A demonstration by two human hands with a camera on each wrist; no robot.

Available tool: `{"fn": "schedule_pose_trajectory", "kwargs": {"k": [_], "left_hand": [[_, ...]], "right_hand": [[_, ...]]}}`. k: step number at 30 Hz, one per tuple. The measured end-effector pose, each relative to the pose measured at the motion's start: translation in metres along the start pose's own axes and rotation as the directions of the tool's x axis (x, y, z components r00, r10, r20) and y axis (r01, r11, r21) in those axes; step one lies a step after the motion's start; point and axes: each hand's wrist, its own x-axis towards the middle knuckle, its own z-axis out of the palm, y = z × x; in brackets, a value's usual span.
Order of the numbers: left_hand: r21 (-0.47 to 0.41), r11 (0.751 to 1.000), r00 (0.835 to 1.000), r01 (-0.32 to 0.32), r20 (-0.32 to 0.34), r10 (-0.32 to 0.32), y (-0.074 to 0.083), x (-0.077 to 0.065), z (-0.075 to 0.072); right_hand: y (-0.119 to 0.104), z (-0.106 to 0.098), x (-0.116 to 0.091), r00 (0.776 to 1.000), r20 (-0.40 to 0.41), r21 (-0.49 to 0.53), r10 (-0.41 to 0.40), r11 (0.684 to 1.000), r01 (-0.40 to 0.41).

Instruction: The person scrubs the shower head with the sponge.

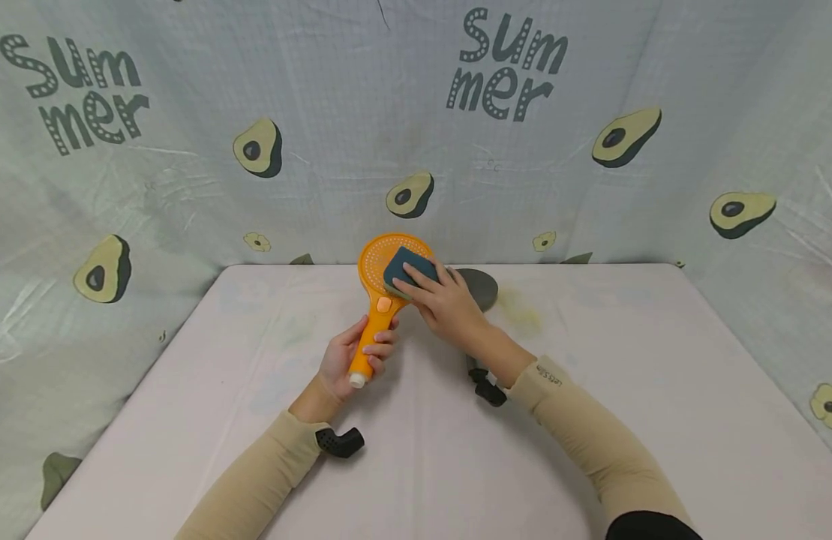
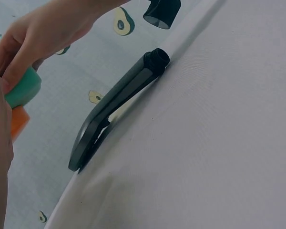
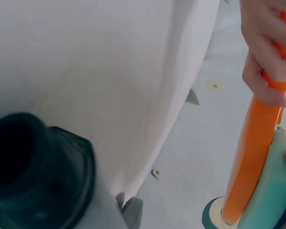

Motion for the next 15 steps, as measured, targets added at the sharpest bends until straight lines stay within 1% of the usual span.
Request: {"fn": "schedule_pose_trajectory", "kwargs": {"k": [2,4,6,10,13,15], "left_hand": [[0.005,1.000,1.000,0.002,0.000,-0.002,0.000,0.000,0.000],[0.009,1.000,1.000,-0.001,-0.001,0.001,0.001,0.000,0.001],[0.010,1.000,1.000,-0.004,-0.005,0.004,0.001,0.001,0.001],[0.005,1.000,1.000,-0.008,-0.016,0.008,0.001,0.000,0.000],[0.009,1.000,1.000,-0.004,-0.017,0.005,0.002,0.000,0.000],[0.012,1.000,1.000,-0.002,-0.008,0.002,0.002,0.000,0.000]], "right_hand": [[0.000,0.001,-0.002,1.000,0.002,-0.003,-0.020,1.000,0.020],[0.004,0.000,-0.002,1.000,-0.007,-0.016,-0.023,1.000,0.023],[0.010,-0.001,-0.003,1.000,-0.021,-0.037,-0.010,0.999,0.009],[0.022,-0.004,-0.004,0.998,-0.043,-0.050,0.052,0.997,-0.054],[0.022,-0.006,-0.005,0.995,-0.042,-0.036,0.085,0.996,-0.087],[0.018,-0.005,-0.005,0.997,-0.038,-0.027,0.073,0.997,-0.074]]}}
